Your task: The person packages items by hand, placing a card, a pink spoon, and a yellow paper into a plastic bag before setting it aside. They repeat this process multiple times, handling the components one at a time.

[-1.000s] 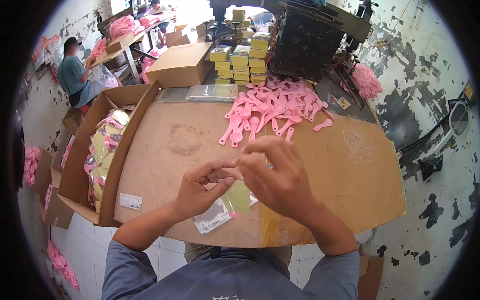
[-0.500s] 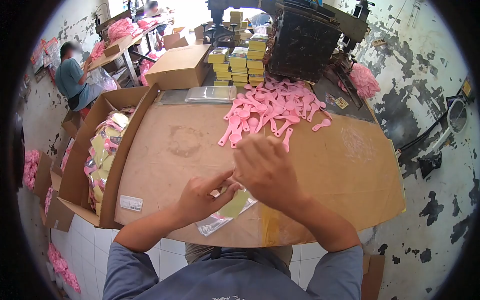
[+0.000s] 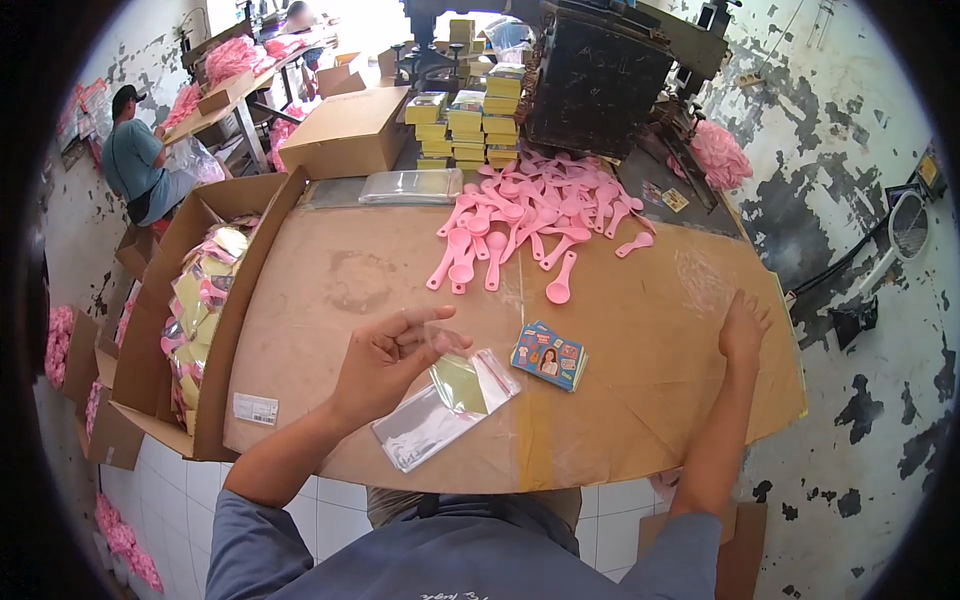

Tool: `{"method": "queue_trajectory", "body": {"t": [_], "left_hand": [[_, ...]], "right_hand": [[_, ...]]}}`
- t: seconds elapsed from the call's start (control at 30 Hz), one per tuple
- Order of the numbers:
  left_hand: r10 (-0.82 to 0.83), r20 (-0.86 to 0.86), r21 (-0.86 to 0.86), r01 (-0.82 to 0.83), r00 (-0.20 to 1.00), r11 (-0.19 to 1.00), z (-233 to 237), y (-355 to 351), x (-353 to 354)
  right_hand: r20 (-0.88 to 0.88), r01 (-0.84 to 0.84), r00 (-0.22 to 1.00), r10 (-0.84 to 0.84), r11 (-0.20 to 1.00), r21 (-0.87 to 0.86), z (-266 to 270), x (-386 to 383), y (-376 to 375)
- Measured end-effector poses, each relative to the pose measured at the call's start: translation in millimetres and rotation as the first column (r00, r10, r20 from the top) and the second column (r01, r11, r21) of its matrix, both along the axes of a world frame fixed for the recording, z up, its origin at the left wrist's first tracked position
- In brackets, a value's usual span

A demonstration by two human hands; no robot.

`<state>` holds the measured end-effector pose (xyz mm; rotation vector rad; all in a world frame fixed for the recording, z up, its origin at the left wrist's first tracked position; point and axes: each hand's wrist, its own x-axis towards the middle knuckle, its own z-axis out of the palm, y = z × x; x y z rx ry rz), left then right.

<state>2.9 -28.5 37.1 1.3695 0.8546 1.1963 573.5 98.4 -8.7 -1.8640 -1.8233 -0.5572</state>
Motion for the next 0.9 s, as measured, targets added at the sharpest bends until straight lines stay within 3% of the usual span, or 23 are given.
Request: {"method": "queue_trajectory", "body": {"t": [0.07,0.17,0.23,0.3,0.37,0.47,0.57,0.63,0.67,0.77,0.9], "left_hand": [[0.024,-0.012,-0.003,-0.024,1.0,1.0,-1.6,3.7,0.1],[0.024,0.021,-0.031,-0.023,0.999,0.999,-8.6,5.6,3.2],[0.023,0.018,-0.015,-0.023,1.0,1.0,-12.6,8.1,4.9],[0.027,0.021,-0.033,-0.026,0.999,0.999,-14.6,7.7,5.2],[0.041,0.028,-0.037,-0.04,0.999,0.999,-16.7,6.1,4.8],[0.054,0.048,-0.028,-0.053,0.997,0.998,-18.0,4.9,6.6],[0.03,0.09,-0.023,-0.028,0.995,0.999,-15.9,5.0,6.1],[-0.011,0.152,-0.001,0.011,0.988,1.0,-15.2,5.5,6.3],[-0.016,0.142,-0.014,0.019,0.99,1.0,-16.0,5.7,5.9],[-0.02,0.082,-0.052,0.025,0.996,0.998,-19.1,5.3,5.9],[0.018,-0.021,-0.079,-0.02,1.0,0.997,-23.5,6.7,3.8]], "right_hand": [[-0.054,0.002,0.999,0.0,0.999,0.039,8.5,-29.0,-14.3],[-0.282,-0.073,0.958,0.043,0.993,-0.097,50.5,-129.6,-41.9],[-0.614,-0.422,0.761,0.211,0.879,-0.221,60.0,-187.0,-54.5],[-0.841,-0.823,0.394,0.372,0.55,-0.143,65.6,-247.0,-78.9],[-0.768,-0.92,0.266,0.582,0.391,-0.022,71.5,-298.7,-97.6],[-0.842,-0.943,0.195,0.504,0.331,-0.02,66.0,-334.1,-103.9],[-0.858,-0.947,0.23,0.46,0.309,-0.088,52.4,-329.5,-85.4],[-0.952,-0.95,0.087,0.293,0.311,0.009,53.8,-327.4,-83.9],[-0.979,-0.946,0.011,0.205,0.318,0.055,54.3,-327.2,-83.2],[-0.98,-0.921,-0.069,0.186,0.365,0.135,47.5,-326.6,-81.9],[-0.991,-0.918,-0.045,0.129,0.386,0.092,37.6,-322.1,-77.2]]}}
